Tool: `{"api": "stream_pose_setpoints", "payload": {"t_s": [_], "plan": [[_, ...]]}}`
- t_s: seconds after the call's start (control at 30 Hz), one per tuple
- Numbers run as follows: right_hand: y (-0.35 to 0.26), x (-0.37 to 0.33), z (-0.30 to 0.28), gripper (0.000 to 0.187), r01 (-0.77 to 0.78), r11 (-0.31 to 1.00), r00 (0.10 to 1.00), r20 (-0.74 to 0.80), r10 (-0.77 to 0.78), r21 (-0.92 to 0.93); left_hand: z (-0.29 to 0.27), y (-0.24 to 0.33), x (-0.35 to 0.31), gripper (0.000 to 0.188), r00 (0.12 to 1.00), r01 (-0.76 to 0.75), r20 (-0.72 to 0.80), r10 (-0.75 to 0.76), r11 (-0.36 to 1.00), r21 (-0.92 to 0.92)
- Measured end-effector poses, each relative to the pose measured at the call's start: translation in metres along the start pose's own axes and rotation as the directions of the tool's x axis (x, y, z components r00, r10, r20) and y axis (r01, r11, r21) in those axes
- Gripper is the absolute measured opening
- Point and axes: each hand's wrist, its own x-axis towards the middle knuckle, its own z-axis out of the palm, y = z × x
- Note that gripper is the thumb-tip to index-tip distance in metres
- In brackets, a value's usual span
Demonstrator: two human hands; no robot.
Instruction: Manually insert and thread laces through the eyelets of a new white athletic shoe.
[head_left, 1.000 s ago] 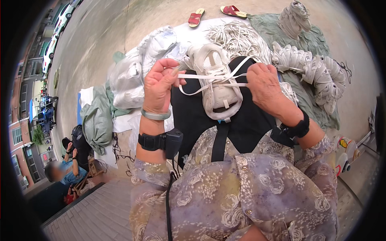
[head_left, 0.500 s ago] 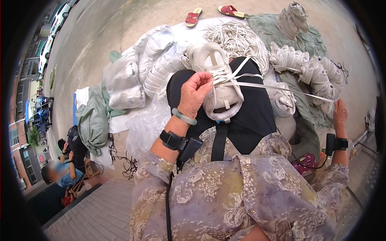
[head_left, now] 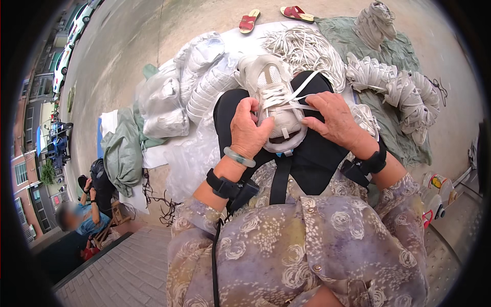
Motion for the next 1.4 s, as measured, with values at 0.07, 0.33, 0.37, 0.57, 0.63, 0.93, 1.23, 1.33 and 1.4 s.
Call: {"api": "stream_pose_setpoints", "payload": {"t_s": [0.07,0.33,0.37,0.57,0.63,0.93,1.23,1.33,1.4], "plan": [[0.004,-0.002,0.012,0.024,-0.050,0.998,0.999,-0.014,0.050,0.040,-0.002,0.001,0.002,0.037,1.000,0.018,0.013,-0.018,1.000,-0.015],[0.012,-0.009,-0.001,0.014,-0.165,0.977,0.986,0.031,0.162,0.135,-0.005,0.001,0.002,0.031,0.992,0.116,0.058,-0.113,0.991,-0.070],[0.007,-0.007,-0.007,0.019,-0.285,0.940,0.955,0.136,0.263,0.186,-0.003,0.004,0.002,0.031,0.997,-0.073,-0.029,0.075,0.995,0.060],[-0.016,0.004,0.009,0.044,-0.157,0.985,0.986,0.065,0.153,0.072,0.017,0.027,0.007,0.015,0.902,-0.417,-0.028,0.431,0.885,0.204],[-0.017,0.007,0.024,0.044,-0.094,0.996,0.995,0.032,0.094,-0.006,0.024,0.023,0.010,0.014,0.890,-0.434,-0.037,0.455,0.868,0.242],[-0.008,0.009,0.052,0.014,-0.217,0.974,0.975,-0.038,0.219,0.059,0.029,0.022,0.023,0.010,0.913,-0.382,0.013,0.409,0.842,0.380],[0.009,0.014,0.047,0.017,-0.333,0.868,0.943,0.112,0.315,0.368,0.036,0.034,0.028,0.010,0.846,-0.485,0.061,0.530,0.718,0.499],[0.008,0.013,0.048,0.021,-0.328,0.871,0.943,0.081,0.322,0.364,0.038,0.036,0.028,0.009,0.842,-0.496,0.085,0.533,0.701,0.513],[0.001,0.014,0.040,0.024,-0.337,0.879,0.941,0.099,0.323,0.337,0.036,0.039,0.029,0.010,0.849,-0.494,0.105,0.518,0.707,0.505]]}}
